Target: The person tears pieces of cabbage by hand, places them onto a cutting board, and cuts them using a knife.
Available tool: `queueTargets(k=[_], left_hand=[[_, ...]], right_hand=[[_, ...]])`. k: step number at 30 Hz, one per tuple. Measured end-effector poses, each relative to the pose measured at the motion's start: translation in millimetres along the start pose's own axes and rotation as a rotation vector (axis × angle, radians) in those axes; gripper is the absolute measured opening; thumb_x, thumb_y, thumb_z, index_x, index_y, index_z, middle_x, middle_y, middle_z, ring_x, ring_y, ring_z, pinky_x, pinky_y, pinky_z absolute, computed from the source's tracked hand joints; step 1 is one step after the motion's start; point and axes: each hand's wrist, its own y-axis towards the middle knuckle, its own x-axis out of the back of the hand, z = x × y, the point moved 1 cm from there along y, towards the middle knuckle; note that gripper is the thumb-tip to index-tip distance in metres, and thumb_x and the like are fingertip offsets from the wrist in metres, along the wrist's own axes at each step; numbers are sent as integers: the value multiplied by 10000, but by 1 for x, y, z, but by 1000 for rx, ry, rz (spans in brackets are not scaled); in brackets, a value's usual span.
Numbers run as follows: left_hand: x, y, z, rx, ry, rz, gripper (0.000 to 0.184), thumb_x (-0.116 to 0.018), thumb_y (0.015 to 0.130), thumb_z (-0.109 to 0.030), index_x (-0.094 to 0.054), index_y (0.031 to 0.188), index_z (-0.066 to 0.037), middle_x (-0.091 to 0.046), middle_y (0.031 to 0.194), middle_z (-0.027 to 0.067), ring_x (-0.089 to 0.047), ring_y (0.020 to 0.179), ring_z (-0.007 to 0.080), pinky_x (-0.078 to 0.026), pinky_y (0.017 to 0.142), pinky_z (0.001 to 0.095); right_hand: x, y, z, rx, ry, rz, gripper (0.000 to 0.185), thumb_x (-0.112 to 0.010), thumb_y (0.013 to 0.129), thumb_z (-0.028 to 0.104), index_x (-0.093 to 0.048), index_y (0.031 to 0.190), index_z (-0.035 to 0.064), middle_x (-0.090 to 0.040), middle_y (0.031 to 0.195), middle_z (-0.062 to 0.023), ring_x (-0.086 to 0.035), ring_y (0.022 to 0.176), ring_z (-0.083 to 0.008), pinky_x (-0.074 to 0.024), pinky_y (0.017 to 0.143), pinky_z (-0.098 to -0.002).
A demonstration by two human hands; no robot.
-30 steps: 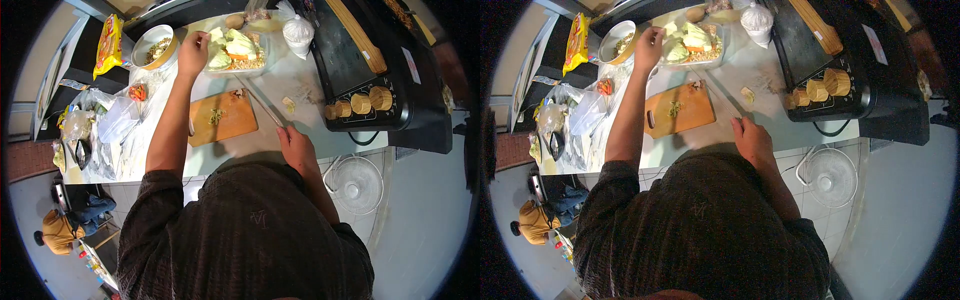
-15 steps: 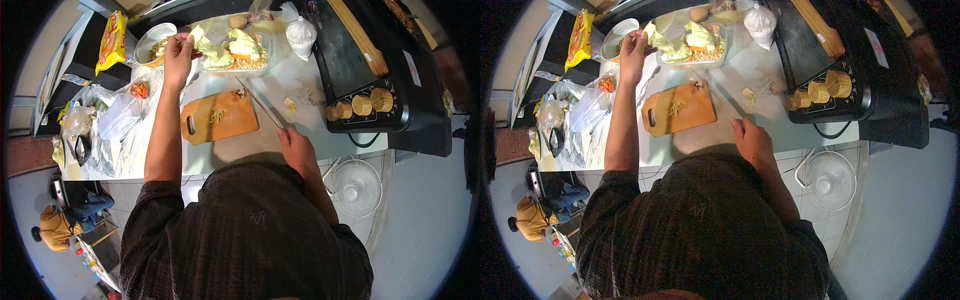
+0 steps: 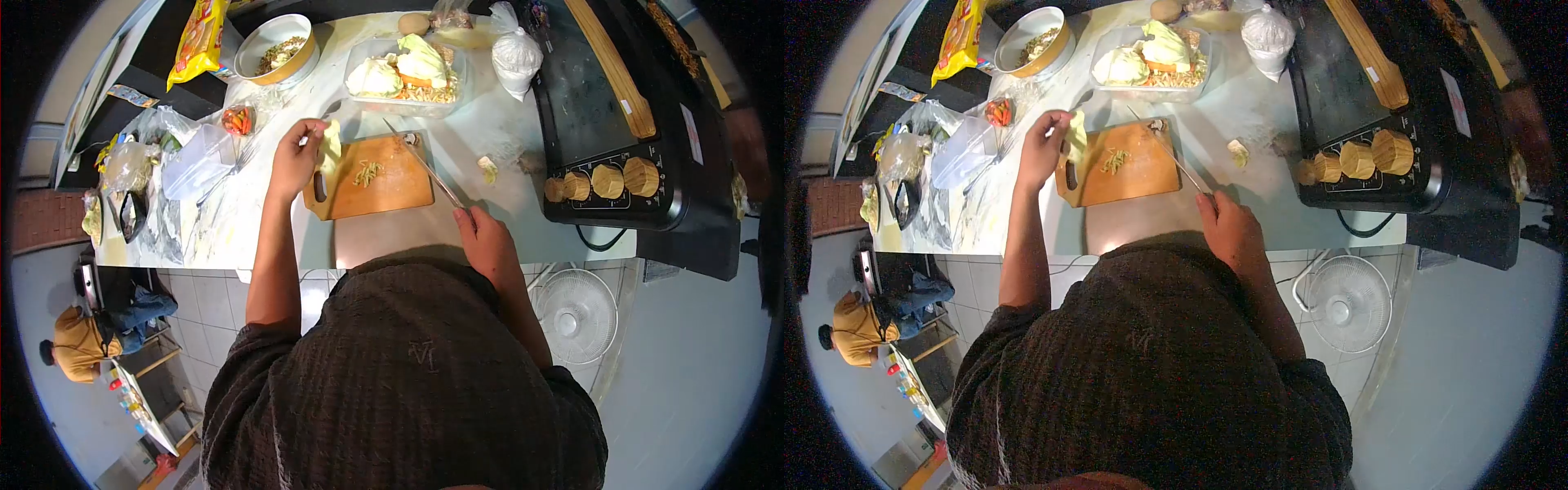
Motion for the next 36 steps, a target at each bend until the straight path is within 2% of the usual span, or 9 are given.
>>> queueTargets(k=[4,6,7,8,10,11,14,19,36], left_hand=[[8,-16,39,32,155,108,149,-574,1006,-98,-665,1103,-31,-629,879,38,-577,704,147,-485,640,288],[8,-24,43,-144,414,85,169,-598,961,-93,-699,1086,-42,-674,922,106,-649,745,266,-512,665,330],[9,-26,45,-157,604,67,202,-619,907,-98,-735,1071,-83,-693,1013,127,-665,902,342,-518,782,393],[5,-30,41,-154,603,66,202,-619,907,-98,-735,1071,-83,-693,1013,127,-665,902,342,-518,782,393],[-7,-38,30,-373,889,-193,229,-612,876,-77,-748,1058,-105,-686,1070,101,-635,1028,313,-482,885,431],[-12,-39,26,-311,770,-167,192,-659,855,-142,-753,1020,-109,-663,1160,93,-587,1129,307,-441,943,460],[-36,-47,8,-322,730,-26,214,-719,820,-221,-747,998,-106,-647,1184,105,-587,1106,321,-446,923,463],[-69,-56,18,-276,767,-89,291,-798,785,-331,-747,961,-105,-627,1080,89,-549,1107,297,-368,919,498],[-93,-54,23,-346,934,-239,254,-789,785,-340,-759,874,-104,-644,1055,37,-525,1090,281,-343,882,491]], right_hand=[[-5,4,1,16,9,30,435,-527,1029,427,-601,931,10,-649,808,-266,-625,839,-505,-480,716,-560],[-9,6,-2,39,8,30,438,-531,1028,426,-603,923,7,-647,810,-269,-620,833,-508,-476,712,-561],[-9,7,-2,56,11,24,442,-535,1026,425,-604,915,3,-644,811,-272,-616,826,-512,-473,708,-561],[-9,7,-1,57,9,27,442,-535,1026,425,-604,915,3,-644,811,-272,-616,826,-512,-473,708,-561],[-8,6,1,56,32,19,441,-545,1023,421,-604,898,3,-638,809,-277,-610,823,-516,-470,699,-561],[-8,6,1,57,30,21,441,-545,1023,421,-604,898,3,-638,809,-277,-610,823,-516,-470,699,-561],[-9,7,1,63,47,6,443,-547,1022,420,-599,888,1,-638,809,-278,-611,821,-516,-469,694,-564],[-9,6,0,47,12,1,429,-555,1020,412,-602,900,3,-641,800,-273,-617,825,-511,-472,695,-563],[-8,6,-4,28,7,13,437,-529,1026,428,-615,934,9,-645,819,-275,-621,849,-508,-475,736,-566]])
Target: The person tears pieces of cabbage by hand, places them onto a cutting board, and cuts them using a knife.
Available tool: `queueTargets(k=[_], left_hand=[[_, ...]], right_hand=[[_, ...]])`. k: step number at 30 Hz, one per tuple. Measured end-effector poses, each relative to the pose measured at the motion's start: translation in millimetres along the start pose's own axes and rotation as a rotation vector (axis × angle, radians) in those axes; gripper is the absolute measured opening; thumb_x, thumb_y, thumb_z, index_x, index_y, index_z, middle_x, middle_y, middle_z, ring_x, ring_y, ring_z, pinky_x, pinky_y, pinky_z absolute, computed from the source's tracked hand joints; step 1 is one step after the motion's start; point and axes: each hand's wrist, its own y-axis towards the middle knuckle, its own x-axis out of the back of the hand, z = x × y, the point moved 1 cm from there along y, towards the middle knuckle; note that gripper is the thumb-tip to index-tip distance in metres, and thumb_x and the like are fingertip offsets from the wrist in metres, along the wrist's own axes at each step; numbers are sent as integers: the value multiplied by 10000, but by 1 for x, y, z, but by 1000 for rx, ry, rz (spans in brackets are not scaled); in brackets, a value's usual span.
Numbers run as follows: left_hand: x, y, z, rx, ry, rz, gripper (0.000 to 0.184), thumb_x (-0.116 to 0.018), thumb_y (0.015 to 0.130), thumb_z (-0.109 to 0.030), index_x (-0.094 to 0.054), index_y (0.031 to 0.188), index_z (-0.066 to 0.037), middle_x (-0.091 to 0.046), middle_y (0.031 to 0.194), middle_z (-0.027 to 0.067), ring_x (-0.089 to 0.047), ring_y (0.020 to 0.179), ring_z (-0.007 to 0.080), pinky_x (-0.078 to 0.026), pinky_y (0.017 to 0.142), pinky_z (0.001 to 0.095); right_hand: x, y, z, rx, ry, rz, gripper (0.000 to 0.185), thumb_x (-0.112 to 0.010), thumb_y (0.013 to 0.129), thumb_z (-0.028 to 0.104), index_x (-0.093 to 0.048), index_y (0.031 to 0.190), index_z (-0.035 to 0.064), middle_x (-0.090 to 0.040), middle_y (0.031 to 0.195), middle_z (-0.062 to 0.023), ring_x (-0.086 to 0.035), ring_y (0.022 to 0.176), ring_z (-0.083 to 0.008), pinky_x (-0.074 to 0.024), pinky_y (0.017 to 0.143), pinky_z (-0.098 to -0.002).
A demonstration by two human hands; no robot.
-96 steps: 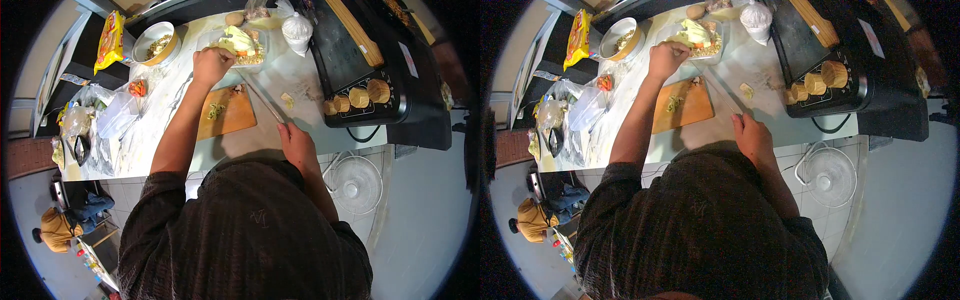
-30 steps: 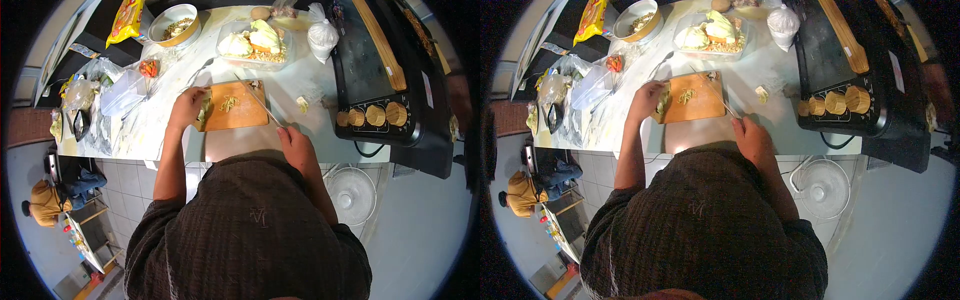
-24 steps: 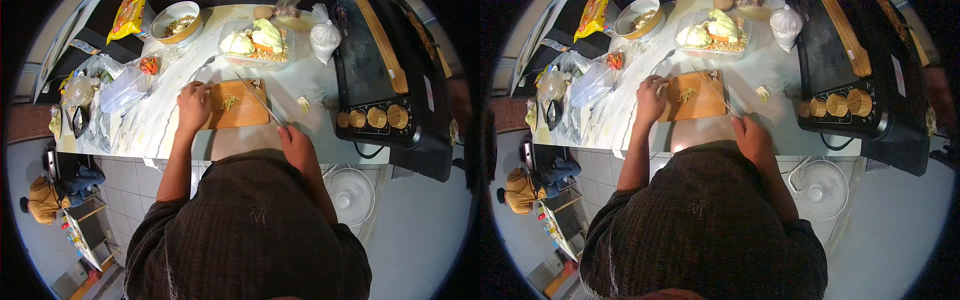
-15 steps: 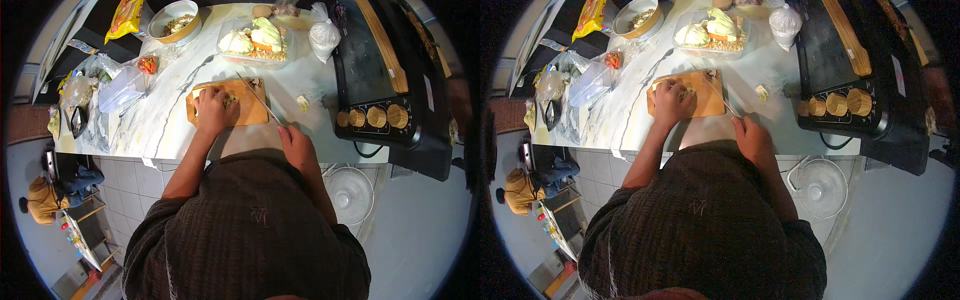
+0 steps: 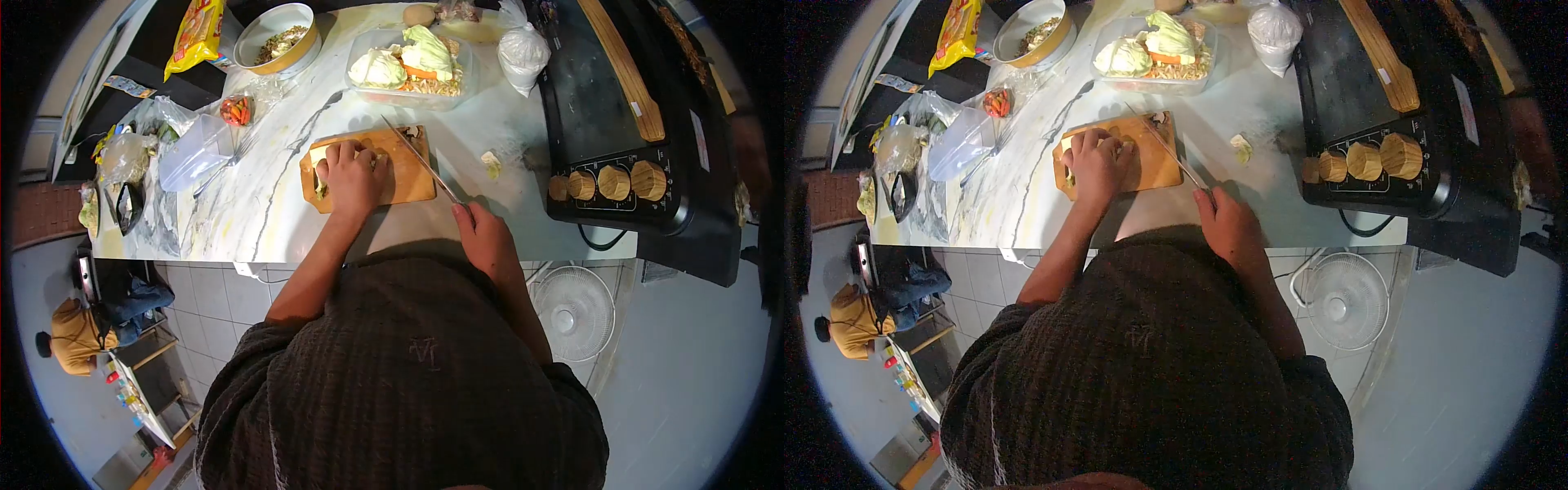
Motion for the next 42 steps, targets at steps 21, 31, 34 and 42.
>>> queueTargets(k=[21,31,34,42], left_hand=[[1,1,-7,-141,-260,23,259,-780,821,-288,-735,1034,-148,-641,1086,22,-548,1088,248,-357,913,440],[-2,2,-12,-108,-217,46,293,-792,814,-293,-730,1055,-139,-676,1049,51,-582,1083,275,-377,926,455],[4,2,-13,-142,-233,17,245,-752,830,-274,-733,1034,-140,-676,1034,41,-579,1049,253,-363,893,445],[-4,1,-11,-133,-235,36,301,-741,829,-281,-727,1092,-134,-680,1053,61,-591,1089,284,-373,951,466]], right_hand=[[0,1,-6,-17,14,-17,437,-531,1027,425,-602,906,11,-643,781,-267,-627,838,-501,-481,712,-537],[2,1,-6,-15,-2,3,442,-536,1026,427,-602,897,10,-642,770,-264,-626,814,-503,-472,696,-549],[0,1,-8,-19,17,2,441,-530,1028,429,-603,904,12,-644,777,-264,-626,820,-503,-474,702,-548],[1,1,-6,-33,6,21,441,-521,1032,433,-609,930,13,-653,821,-268,-629,851,-502,-477,724,-548]])
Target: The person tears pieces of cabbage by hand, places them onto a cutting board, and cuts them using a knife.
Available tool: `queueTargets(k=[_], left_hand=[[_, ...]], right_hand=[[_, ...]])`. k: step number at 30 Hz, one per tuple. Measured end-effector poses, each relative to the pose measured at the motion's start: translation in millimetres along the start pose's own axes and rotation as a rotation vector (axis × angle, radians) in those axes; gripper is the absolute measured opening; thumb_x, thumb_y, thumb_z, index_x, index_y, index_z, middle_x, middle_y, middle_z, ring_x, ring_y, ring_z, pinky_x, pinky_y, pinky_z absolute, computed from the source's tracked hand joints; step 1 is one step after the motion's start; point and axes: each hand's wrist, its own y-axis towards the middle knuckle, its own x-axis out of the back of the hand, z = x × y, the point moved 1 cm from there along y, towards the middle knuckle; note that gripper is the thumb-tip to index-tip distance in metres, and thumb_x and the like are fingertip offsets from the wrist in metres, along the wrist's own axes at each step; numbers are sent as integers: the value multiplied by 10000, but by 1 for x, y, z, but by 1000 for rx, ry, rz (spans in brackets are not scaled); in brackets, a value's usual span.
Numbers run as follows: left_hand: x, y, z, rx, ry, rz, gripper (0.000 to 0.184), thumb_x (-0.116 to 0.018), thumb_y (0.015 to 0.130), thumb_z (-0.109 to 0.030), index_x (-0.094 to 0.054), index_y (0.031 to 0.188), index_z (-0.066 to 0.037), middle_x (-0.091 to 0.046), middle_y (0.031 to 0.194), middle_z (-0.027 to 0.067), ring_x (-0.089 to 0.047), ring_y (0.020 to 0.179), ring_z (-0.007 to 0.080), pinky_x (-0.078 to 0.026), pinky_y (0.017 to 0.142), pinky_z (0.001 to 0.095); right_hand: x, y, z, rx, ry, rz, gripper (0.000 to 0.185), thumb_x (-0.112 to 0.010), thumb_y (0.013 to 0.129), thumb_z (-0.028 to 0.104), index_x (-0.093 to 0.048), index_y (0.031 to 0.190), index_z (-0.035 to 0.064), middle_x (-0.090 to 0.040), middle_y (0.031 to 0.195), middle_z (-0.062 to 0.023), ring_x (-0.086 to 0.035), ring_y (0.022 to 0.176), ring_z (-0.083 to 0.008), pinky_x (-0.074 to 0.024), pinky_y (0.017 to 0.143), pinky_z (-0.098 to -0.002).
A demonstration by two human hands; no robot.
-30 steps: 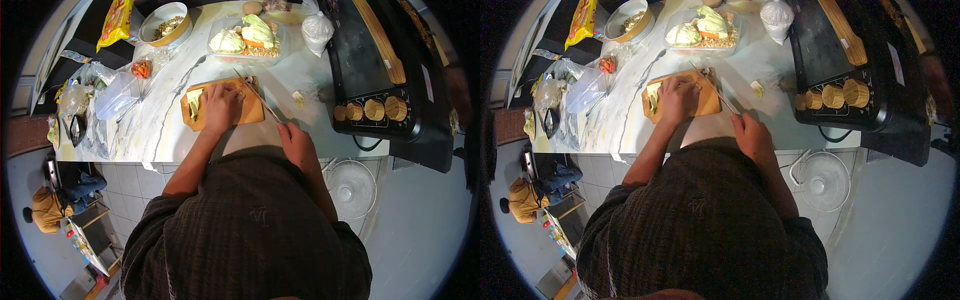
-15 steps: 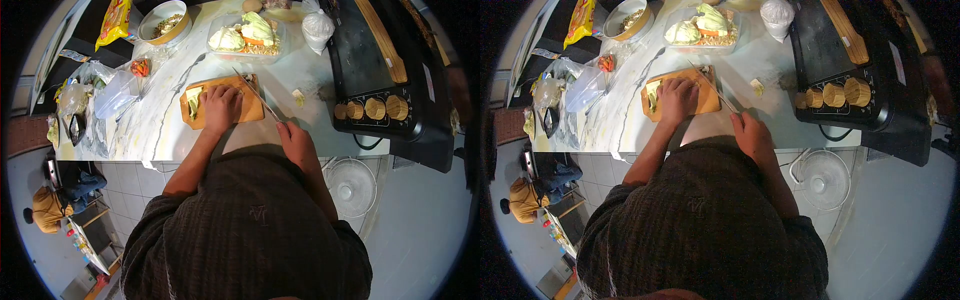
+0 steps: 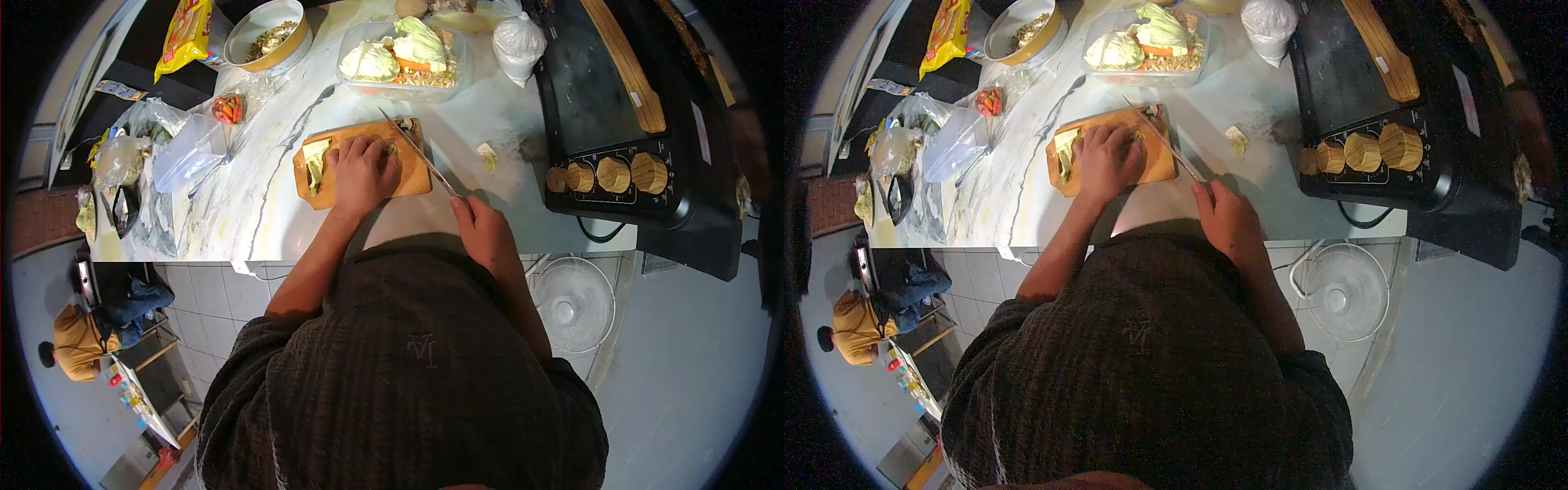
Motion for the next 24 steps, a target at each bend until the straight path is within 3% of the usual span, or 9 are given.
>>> queueTargets(k=[17,19,24], left_hand=[[-9,-3,2,30,25,-155,99,-758,805,-161,-763,901,-135,-682,922,2,-605,956,230,-362,836,437],[-9,-3,2,20,40,-186,77,-766,799,-151,-765,876,-147,-681,917,-9,-604,954,222,-356,825,427],[-9,-3,1,22,23,-182,78,-775,793,-150,-766,871,-158,-684,919,-18,-604,955,215,-354,825,424]], right_hand=[[-4,-6,7,16,46,38,459,-502,1040,431,-607,936,-4,-649,864,-280,-625,871,-501,-481,740,-537],[-8,-5,4,56,75,2,435,-542,1036,377,-586,906,-37,-586,766,-272,-559,717,-462,-451,657,-447],[-12,-4,2,39,67,22,426,-535,1038,372,-601,917,-32,-597,786,-276,-586,768,-481,-457,665,-466]])
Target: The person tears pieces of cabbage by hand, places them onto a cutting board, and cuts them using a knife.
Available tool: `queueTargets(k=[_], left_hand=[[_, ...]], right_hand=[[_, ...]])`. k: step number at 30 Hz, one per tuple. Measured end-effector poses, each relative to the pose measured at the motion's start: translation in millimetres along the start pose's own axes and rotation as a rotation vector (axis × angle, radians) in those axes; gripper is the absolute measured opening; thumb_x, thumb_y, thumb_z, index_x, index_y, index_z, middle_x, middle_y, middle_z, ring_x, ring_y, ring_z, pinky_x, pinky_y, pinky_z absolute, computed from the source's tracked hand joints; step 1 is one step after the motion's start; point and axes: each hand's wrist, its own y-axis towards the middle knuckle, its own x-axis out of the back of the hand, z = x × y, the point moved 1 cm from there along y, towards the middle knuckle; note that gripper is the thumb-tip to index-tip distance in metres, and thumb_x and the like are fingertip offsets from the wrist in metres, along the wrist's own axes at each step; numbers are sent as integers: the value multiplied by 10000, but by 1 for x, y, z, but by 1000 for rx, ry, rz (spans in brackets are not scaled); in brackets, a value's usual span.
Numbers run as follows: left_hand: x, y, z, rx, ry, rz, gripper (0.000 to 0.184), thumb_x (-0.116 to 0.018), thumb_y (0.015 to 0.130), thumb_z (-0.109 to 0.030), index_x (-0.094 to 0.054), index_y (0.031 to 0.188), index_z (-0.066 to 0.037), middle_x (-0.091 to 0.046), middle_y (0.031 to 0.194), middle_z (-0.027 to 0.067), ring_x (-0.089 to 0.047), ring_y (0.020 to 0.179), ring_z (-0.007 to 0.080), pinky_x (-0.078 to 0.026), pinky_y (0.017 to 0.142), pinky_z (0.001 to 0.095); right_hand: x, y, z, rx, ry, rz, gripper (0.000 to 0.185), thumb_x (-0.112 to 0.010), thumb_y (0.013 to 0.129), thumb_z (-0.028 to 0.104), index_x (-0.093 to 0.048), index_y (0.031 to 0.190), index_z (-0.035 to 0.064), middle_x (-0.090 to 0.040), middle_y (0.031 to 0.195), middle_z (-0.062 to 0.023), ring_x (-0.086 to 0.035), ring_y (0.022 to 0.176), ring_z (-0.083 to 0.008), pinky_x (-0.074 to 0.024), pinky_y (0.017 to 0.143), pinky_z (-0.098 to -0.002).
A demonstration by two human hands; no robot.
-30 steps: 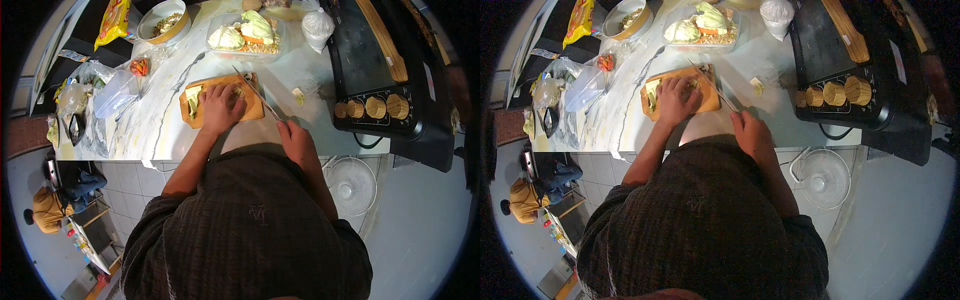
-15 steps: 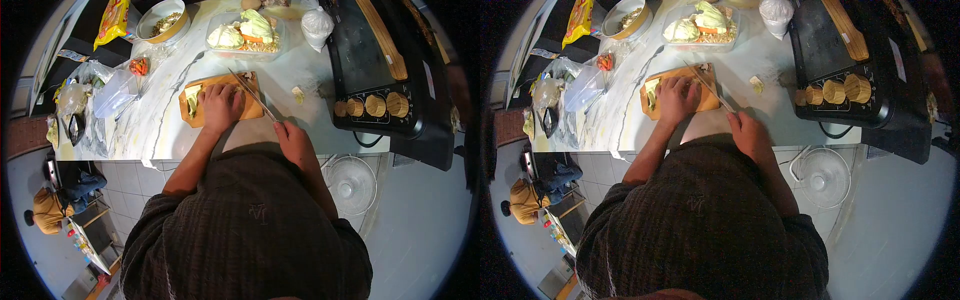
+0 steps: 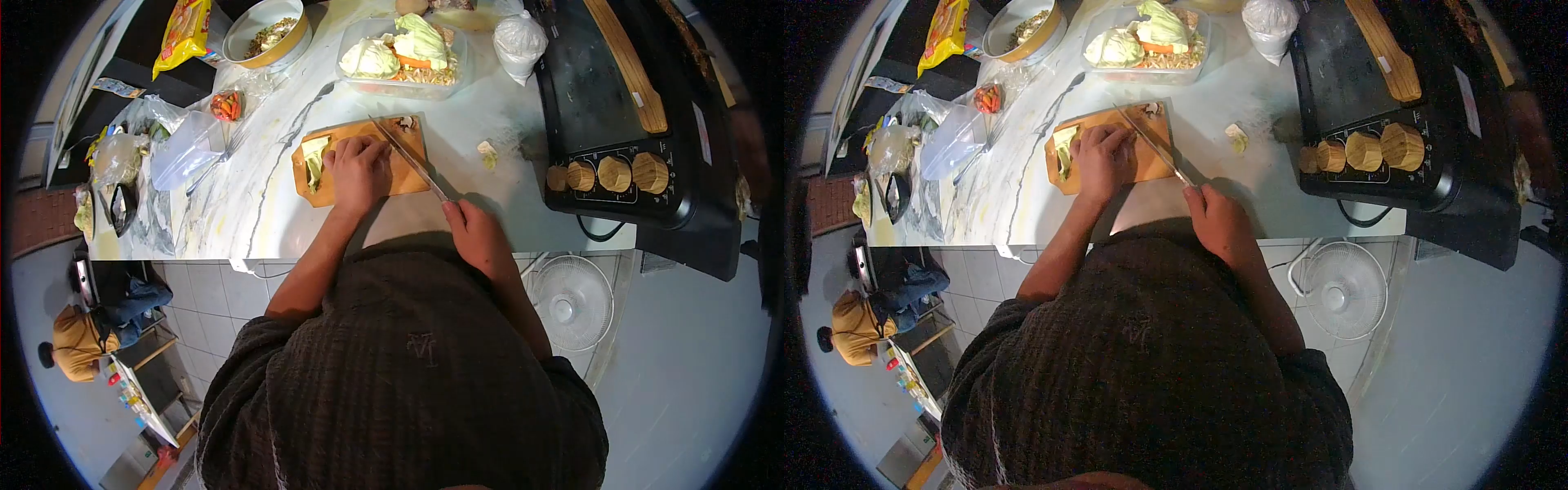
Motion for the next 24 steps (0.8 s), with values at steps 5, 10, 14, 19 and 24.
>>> queueTargets(k=[5,10,14,19,24], left_hand=[[-2,-2,3,5,-35,-11,96,-783,789,-150,-765,883,-161,-686,939,-26,-607,949,208,-351,828,421],[-3,-3,6,-15,-47,1,107,-783,796,-152,-768,901,-162,-691,947,-27,-612,949,199,-347,829,413],[-3,-2,8,-23,-74,10,112,-782,801,-154,-770,912,-160,-692,952,-26,-612,951,198,-343,838,413],[-1,-3,6,-11,-54,35,118,-766,825,-170,-771,942,-156,-680,965,-14,-607,956,204,-342,848,417],[1,-5,10,-16,-50,70,125,-757,838,-180,-771,960,-159,-673,967,-6,-604,956,210,-346,845,416]], right_hand=[[0,0,1,-4,-39,7,439,-526,1040,387,-611,915,-25,-604,788,-276,-592,779,-488,-460,671,-478],[-5,3,4,15,-275,-18,416,-510,1042,385,-616,932,-2,-648,842,-292,-625,830,-508,-485,713,-561],[-14,11,1,28,-278,-16,404,-504,1041,381,-612,936,6,-655,843,-303,-627,848,-518,-488,735,-596],[-16,5,5,-44,-309,36,424,-472,1045,429,-617,1028,31,-675,932,-322,-650,935,-516,-509,795,-611],[-19,-2,-17,1,-291,-18,431,-481,1039,442,-617,1018,33,-672,872,-315,-645,870,-534,-503,778,-622]])
